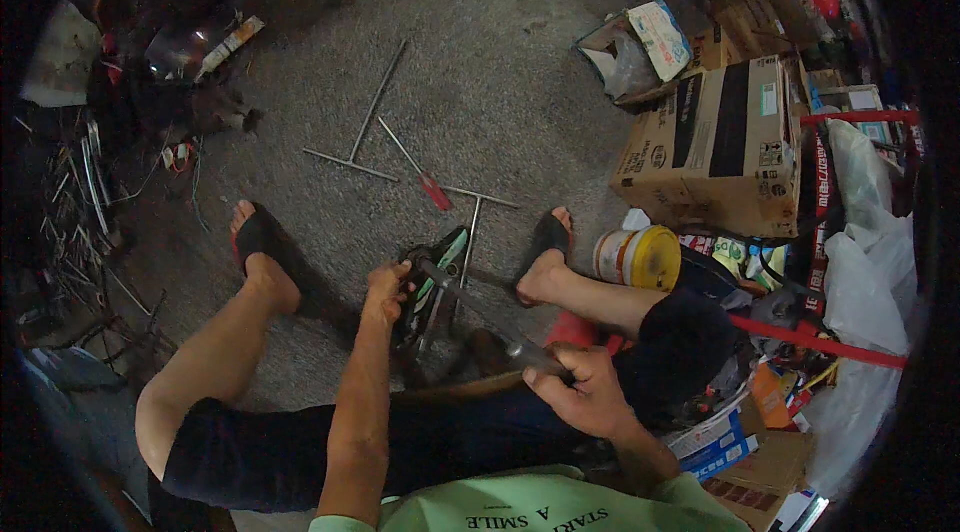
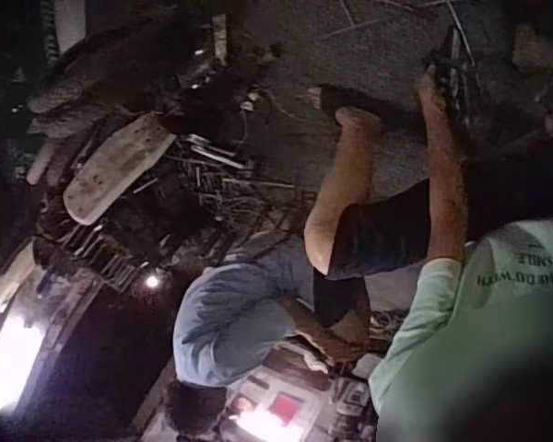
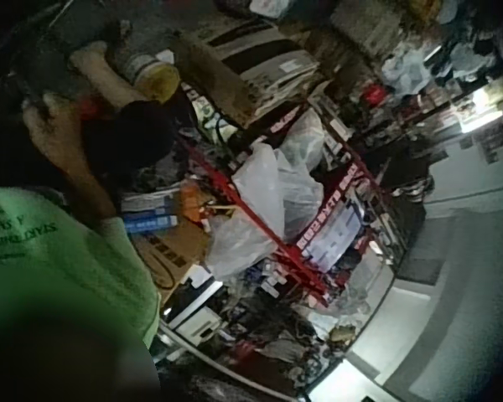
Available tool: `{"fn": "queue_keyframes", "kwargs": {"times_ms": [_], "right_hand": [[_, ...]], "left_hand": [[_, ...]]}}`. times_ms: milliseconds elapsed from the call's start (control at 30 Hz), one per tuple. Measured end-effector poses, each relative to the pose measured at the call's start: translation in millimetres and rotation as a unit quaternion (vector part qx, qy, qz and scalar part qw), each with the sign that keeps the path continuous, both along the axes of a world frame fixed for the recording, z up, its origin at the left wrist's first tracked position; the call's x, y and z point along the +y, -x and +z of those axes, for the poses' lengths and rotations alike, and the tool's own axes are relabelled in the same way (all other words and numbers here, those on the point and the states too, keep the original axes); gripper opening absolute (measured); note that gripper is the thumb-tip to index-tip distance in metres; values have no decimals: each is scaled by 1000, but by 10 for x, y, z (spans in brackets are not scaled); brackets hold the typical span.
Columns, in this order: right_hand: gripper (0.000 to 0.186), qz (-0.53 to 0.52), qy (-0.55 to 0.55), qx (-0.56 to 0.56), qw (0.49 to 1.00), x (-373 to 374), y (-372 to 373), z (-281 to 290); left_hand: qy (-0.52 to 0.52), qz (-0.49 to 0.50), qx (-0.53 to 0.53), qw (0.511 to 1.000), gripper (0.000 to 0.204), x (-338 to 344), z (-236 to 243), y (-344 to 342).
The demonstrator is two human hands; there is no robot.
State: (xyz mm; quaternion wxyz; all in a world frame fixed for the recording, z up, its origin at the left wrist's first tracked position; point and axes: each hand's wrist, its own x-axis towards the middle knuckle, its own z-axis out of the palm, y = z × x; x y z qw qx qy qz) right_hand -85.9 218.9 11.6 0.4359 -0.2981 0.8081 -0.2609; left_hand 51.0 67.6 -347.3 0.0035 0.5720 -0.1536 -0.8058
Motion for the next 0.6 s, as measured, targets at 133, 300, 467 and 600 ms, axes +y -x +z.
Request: {"fn": "queue_keyframes", "kwargs": {"times_ms": [133,300,467,600], "right_hand": [[17,66,-6,27,997,63,11,-114],[18,91,14,25,995,47,13,-195],[13,106,53,69,991,72,-26,-337],[14,117,52,81,988,48,-36,-315]], "left_hand": [[-7,-22,-5,1000,41,-15,-93,86],[15,-18,-36,999,44,-36,-144,124],[29,-40,-36,998,47,-63,38,160],[69,-74,-39,994,50,-108,222,157]]}}
